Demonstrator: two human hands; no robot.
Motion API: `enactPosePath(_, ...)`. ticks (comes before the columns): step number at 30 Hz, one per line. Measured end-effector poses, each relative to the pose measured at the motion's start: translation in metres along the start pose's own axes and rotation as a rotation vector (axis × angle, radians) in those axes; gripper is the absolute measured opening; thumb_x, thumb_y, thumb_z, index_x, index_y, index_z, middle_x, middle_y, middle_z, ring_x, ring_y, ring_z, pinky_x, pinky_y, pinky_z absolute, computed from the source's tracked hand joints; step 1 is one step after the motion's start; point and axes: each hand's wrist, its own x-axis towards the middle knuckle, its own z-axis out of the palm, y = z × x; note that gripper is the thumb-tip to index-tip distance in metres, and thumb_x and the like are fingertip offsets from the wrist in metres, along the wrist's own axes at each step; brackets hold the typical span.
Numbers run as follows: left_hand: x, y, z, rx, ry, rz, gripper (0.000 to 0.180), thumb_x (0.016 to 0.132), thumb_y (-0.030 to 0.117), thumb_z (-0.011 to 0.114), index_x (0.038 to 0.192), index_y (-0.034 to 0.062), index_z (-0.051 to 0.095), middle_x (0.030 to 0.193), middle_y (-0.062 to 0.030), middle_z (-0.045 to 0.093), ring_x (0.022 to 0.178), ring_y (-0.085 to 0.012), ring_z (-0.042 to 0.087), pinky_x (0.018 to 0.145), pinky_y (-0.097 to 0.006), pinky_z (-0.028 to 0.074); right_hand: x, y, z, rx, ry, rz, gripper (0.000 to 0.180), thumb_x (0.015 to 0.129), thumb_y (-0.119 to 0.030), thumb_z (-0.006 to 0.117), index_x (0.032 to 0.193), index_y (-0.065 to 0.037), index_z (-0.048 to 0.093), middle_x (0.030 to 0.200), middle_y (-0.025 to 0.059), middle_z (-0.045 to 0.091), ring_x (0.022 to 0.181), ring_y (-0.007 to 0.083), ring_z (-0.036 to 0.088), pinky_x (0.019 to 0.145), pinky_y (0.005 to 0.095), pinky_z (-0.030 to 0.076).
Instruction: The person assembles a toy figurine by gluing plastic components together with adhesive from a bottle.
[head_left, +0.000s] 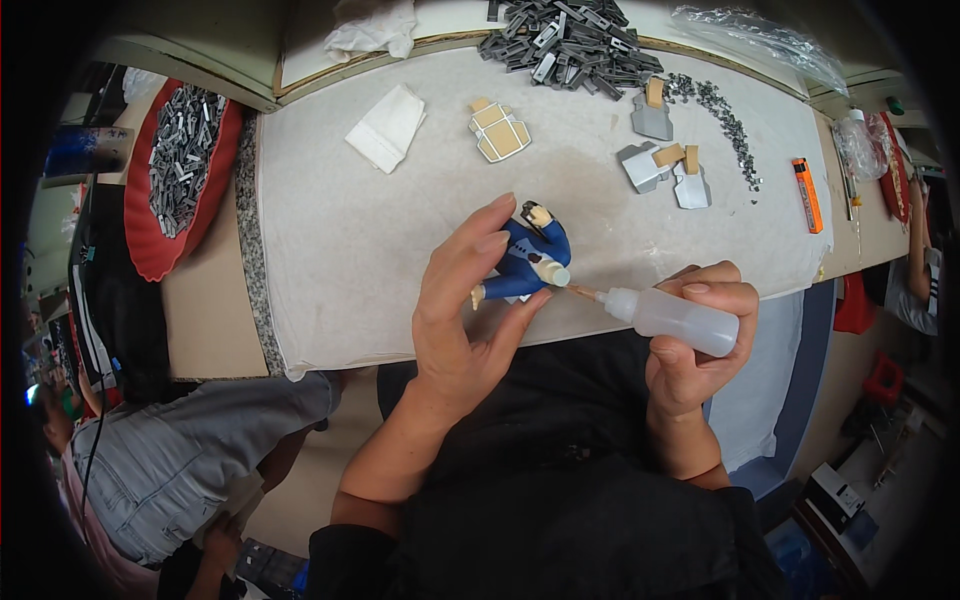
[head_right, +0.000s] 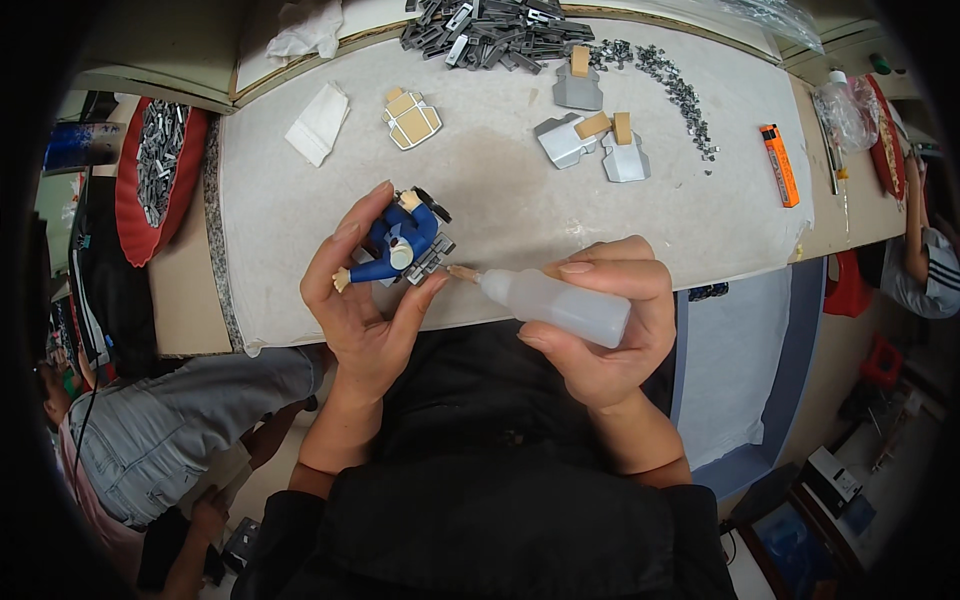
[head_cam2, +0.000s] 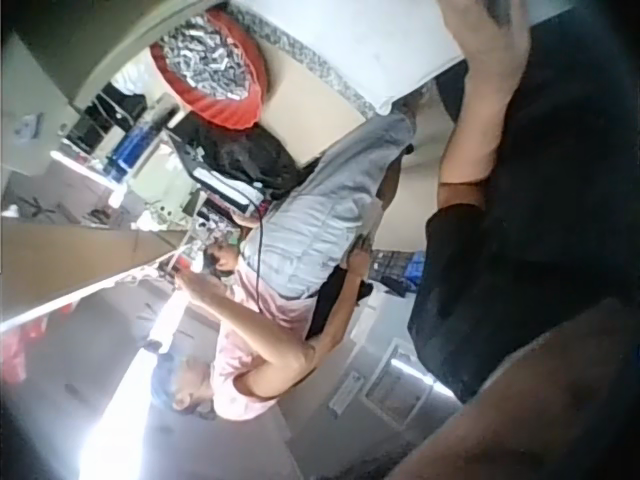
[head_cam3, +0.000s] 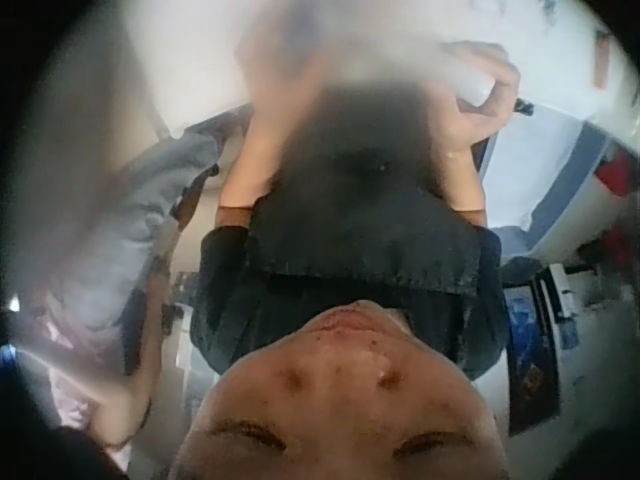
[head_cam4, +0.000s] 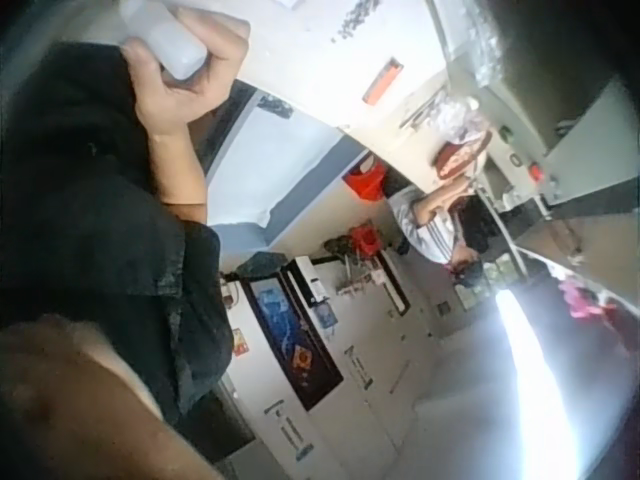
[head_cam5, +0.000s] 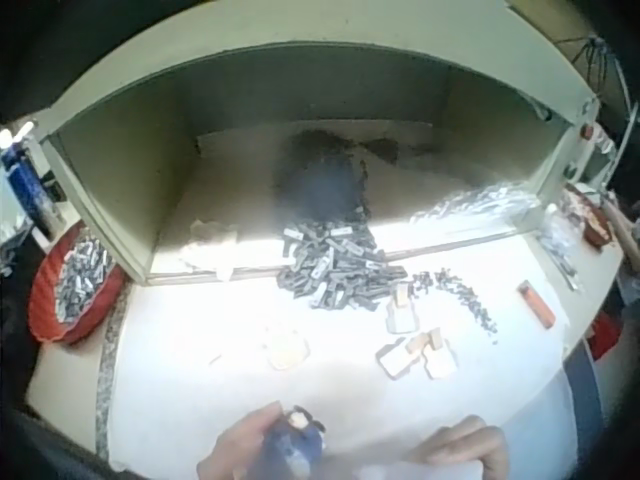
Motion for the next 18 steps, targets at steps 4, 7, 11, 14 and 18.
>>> enactPosePath(4, 0.0001, -0.0001, -0.0011, 0.009, -0.005, -0.001, 0.06, 0.064, -0.006, 0.069, 0.115, 0.0057, 0.039, 0.118, -0.0244, 0.047, 0.107, -0.034, 0.05, 0.086, -0.036, 0.045, -0.0013, 0.0006, 0.0002, 0.006, -0.004, 0.005, 0.043, 0.063, -0.013, 0.078, 0.094, -0.002, 0.051, 0.084, 0.0099, 0.053, 0.075, 0.0137, 0.053, 0.065, 0.0226, 0.044)
enactPosePath(7, -0.0001, 0.0002, -0.0011, -0.01, 0.006, -0.001, 0.06, 0.064, -0.006, 0.07, 0.114, 0.0059, 0.039, 0.118, -0.0244, 0.047, 0.106, -0.0342, 0.051, 0.085, -0.037, 0.044, -0.0014, 0.0005, 0.001, 0.015, -0.009, 0.01, 0.043, 0.063, -0.012, 0.078, 0.094, -0.001, 0.051, 0.084, 0.01, 0.053, 0.076, 0.0139, 0.053, 0.065, 0.0227, 0.044)
enactPosePath(11, -0.0003, 0.0003, -0.003, -0.01, 0.005, -0.001, 0.06, 0.063, -0.006, 0.07, 0.114, 0.006, 0.039, 0.118, -0.0244, 0.047, 0.106, -0.0343, 0.051, 0.085, -0.037, 0.044, -0.0015, 0.0016, 0.0005, 0.007, -0.015, -0.004, 0.043, 0.063, -0.012, 0.078, 0.095, -0.001, 0.051, 0.084, 0.01, 0.053, 0.075, 0.0138, 0.053, 0.065, 0.0225, 0.044)
enactPosePath(14, -0.0002, 0.002, -0.0072, 0.056, -0.146, -0.025, 0.067, 0.07, -0.005, 0.067, 0.12, 0.0093, 0.024, 0.125, -0.025, 0.037, 0.117, -0.0312, 0.04, 0.096, -0.038, 0.038, -0.0011, 0.0017, 0.0005, 0.003, -0.016, -0.012, 0.043, 0.063, -0.012, 0.078, 0.095, -0.002, 0.051, 0.084, 0.0099, 0.053, 0.075, 0.0137, 0.053, 0.065, 0.0224, 0.044)
enactPosePath(18, -0.0001, 0.002, -0.0072, 0.055, -0.145, -0.015, 0.067, 0.07, -0.005, 0.067, 0.12, 0.0092, 0.024, 0.126, -0.0248, 0.037, 0.118, -0.0313, 0.04, 0.096, -0.039, 0.038, -0.0013, -0.0005, 0.0011, 0.01, -0.02, -0.001, 0.043, 0.063, -0.012, 0.078, 0.094, -0.002, 0.051, 0.084, 0.0098, 0.053, 0.075, 0.0137, 0.053, 0.064, 0.0223, 0.044)
